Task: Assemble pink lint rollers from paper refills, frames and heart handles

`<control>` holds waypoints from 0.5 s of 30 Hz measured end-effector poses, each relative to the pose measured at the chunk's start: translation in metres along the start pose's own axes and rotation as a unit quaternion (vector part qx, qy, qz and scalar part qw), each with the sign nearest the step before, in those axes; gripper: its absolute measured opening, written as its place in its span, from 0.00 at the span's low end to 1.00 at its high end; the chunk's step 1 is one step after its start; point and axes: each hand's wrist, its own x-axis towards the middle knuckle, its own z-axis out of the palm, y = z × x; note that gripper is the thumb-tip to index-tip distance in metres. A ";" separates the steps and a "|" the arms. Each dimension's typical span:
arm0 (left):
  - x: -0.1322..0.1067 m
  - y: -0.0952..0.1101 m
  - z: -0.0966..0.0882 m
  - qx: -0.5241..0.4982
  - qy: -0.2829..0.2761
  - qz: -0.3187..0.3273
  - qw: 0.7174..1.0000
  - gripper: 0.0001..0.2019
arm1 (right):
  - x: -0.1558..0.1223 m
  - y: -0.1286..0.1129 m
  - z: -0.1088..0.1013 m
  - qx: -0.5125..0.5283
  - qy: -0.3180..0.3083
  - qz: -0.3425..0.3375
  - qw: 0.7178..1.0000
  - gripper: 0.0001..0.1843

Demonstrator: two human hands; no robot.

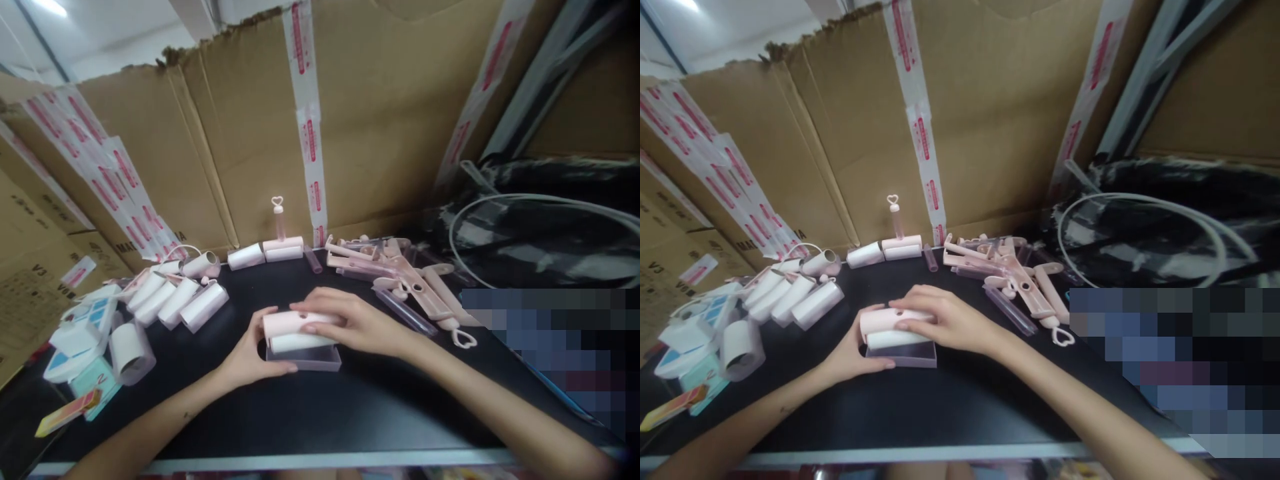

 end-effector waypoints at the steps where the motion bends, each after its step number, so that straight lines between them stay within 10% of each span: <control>1: 0.000 -0.001 0.001 0.007 0.008 -0.008 1.000 0.42 | 0.000 -0.001 0.005 -0.007 -0.003 -0.008 1.000 0.18; 15: -0.003 0.000 -0.003 0.028 0.006 -0.032 0.999 0.27 | -0.002 -0.001 0.023 -0.019 0.010 0.000 1.000 0.18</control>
